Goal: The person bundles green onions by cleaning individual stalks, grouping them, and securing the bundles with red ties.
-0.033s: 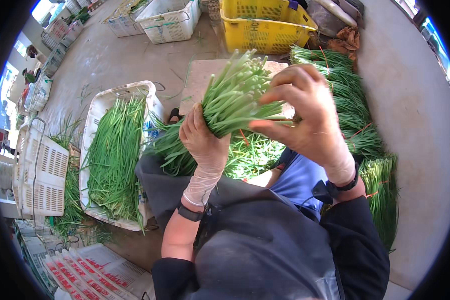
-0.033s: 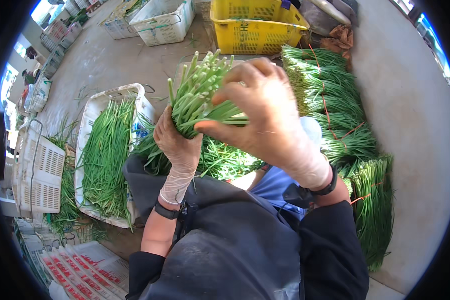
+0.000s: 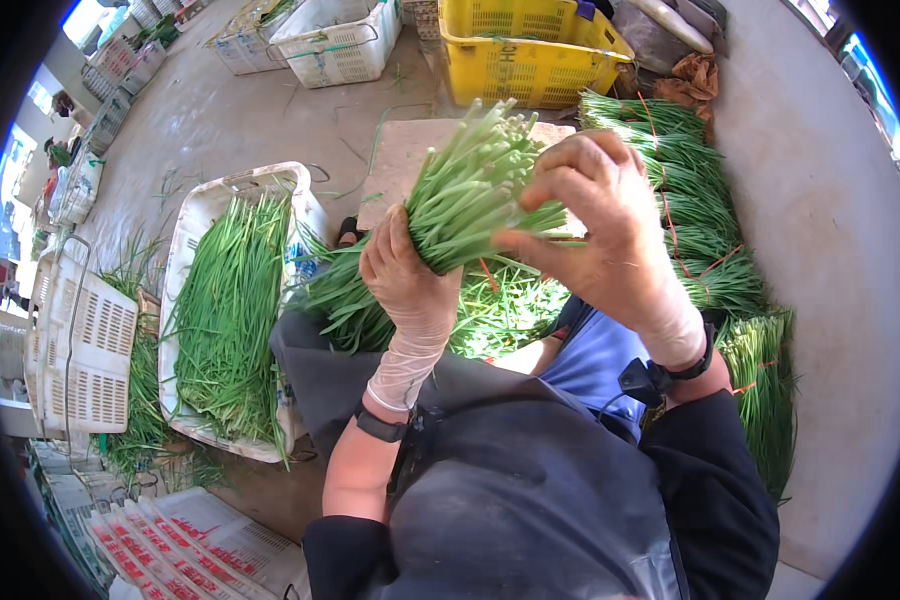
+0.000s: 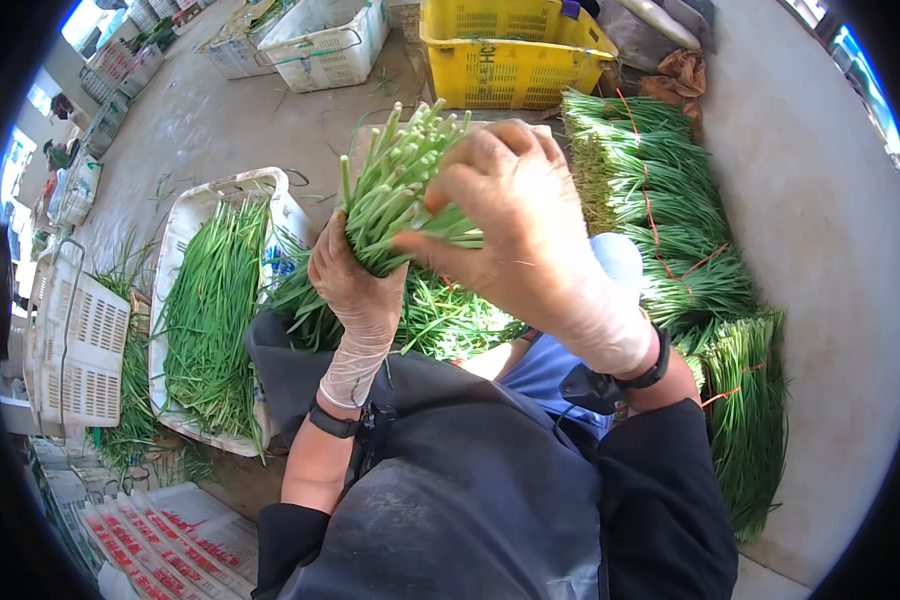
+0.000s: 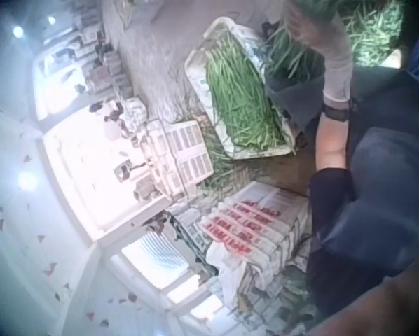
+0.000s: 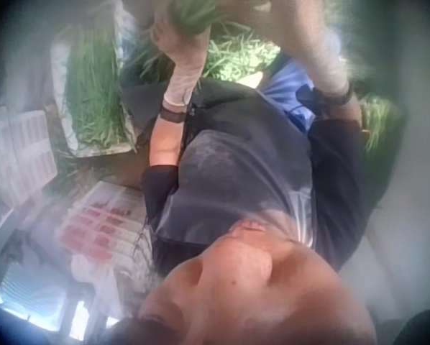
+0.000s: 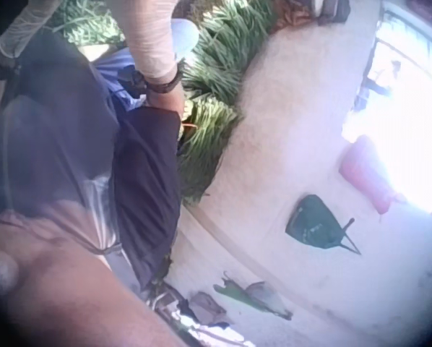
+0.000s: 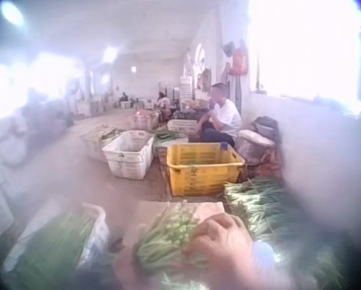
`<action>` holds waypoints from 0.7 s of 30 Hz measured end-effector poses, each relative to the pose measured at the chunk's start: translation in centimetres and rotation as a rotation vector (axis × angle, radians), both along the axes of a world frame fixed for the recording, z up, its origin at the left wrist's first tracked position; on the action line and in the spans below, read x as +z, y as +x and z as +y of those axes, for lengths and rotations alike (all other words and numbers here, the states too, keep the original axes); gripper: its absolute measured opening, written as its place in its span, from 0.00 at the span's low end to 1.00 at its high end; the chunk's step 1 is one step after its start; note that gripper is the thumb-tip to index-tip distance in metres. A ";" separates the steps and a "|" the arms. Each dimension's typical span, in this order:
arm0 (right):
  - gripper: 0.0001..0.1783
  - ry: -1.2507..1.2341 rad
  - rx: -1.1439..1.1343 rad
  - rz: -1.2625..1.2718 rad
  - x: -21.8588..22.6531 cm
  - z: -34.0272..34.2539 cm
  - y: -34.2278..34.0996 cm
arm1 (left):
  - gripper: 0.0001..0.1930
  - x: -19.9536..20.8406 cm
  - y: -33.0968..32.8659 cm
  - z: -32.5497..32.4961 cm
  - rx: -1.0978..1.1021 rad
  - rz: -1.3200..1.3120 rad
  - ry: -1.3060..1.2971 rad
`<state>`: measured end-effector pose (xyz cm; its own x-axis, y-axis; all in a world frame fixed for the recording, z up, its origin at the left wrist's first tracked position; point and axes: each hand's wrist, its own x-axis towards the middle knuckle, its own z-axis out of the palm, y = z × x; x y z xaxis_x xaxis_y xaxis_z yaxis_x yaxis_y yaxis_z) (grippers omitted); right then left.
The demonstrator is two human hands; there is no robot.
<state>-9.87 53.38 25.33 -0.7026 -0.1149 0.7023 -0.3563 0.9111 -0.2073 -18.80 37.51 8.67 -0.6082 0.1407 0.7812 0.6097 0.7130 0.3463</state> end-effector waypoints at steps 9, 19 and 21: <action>0.06 -1.100 0.676 0.073 1.6 4.7 1.8 | 0.40 -0.3 0.1 -0.4 -0.043 -0.011 -0.040; 0.12 0.341 0.141 -0.075 0.2 1.5 -1.1 | 0.41 -1.3 -0.4 -0.3 -0.055 -0.061 -0.118; 0.13 0.494 0.078 -0.125 -0.5 2.1 -1.7 | 0.40 -1.2 -0.6 1.4 -0.095 -0.102 -0.100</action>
<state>-11.52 55.47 24.79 -0.7538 -0.4675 0.4618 -0.4272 0.8826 0.1961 -19.35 38.87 7.49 -0.6639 0.2758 0.6951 0.6415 0.6878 0.3398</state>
